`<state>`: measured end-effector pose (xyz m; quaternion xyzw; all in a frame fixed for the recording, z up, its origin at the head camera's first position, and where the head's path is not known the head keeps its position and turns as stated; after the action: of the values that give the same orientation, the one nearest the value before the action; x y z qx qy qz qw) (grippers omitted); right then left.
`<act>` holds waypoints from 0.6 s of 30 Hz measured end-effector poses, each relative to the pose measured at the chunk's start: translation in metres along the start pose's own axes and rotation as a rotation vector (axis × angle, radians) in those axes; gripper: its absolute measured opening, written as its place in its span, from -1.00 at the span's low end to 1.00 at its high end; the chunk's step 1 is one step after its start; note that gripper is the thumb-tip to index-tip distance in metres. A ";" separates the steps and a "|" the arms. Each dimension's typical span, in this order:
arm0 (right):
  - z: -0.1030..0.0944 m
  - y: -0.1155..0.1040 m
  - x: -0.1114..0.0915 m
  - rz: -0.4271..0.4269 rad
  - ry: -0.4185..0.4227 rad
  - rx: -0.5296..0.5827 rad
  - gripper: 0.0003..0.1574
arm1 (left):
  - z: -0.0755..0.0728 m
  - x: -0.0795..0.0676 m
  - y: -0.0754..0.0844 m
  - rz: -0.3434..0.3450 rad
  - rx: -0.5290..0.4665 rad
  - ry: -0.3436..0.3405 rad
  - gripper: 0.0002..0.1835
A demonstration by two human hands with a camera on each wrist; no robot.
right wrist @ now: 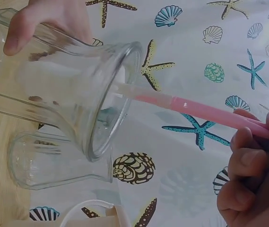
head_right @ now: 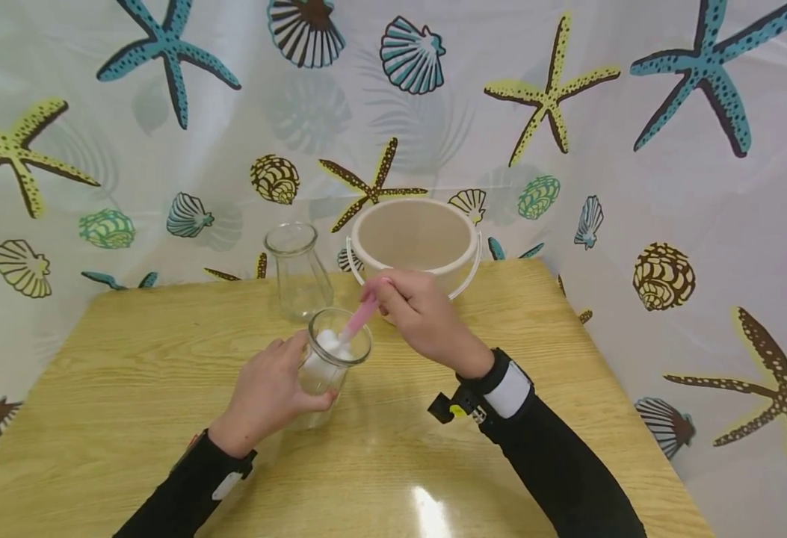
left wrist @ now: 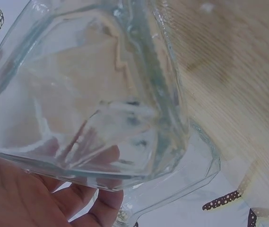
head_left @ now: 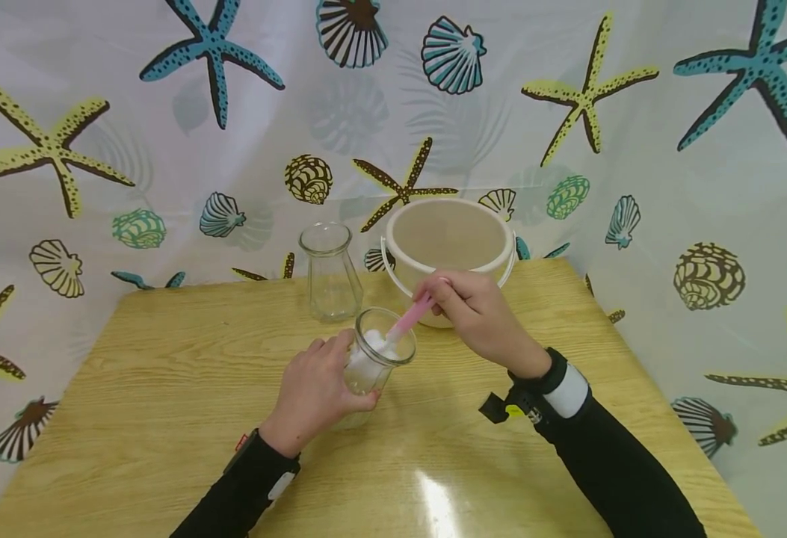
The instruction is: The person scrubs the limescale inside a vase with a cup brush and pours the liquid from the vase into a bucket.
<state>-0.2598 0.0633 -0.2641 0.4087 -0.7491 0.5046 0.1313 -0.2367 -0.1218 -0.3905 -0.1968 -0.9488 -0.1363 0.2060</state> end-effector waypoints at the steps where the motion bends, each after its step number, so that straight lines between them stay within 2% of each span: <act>1: -0.002 0.000 0.000 0.000 0.013 -0.003 -0.70 | 0.000 0.000 0.000 0.001 -0.002 0.002 -0.09; 4: -0.005 0.001 0.001 0.011 0.020 0.023 -0.69 | -0.001 -0.001 0.001 0.004 -0.005 0.004 -0.09; 8: 0.002 0.006 0.000 0.037 -0.019 0.088 -0.67 | 0.000 -0.001 0.001 -0.003 0.008 -0.008 -0.08; 13: 0.023 0.009 -0.004 0.066 -0.113 0.099 -0.67 | 0.002 0.000 0.003 0.000 0.033 -0.015 -0.07; 18: 0.048 -0.007 -0.008 0.044 -0.221 0.064 -0.70 | 0.003 0.001 0.006 0.023 0.041 -0.002 -0.07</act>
<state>-0.2394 0.0250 -0.2866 0.4492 -0.7515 0.4826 0.0235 -0.2359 -0.1156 -0.3917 -0.2037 -0.9493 -0.1141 0.2107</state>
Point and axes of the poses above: each hand's wrist, its own x-axis towards the middle knuckle, its own z-axis out of the palm, y = z × x, the point moved 8 cm from there along x, towards the middle knuckle, and after that the axes turned 3 degrees about z, right-handed, at the moved point
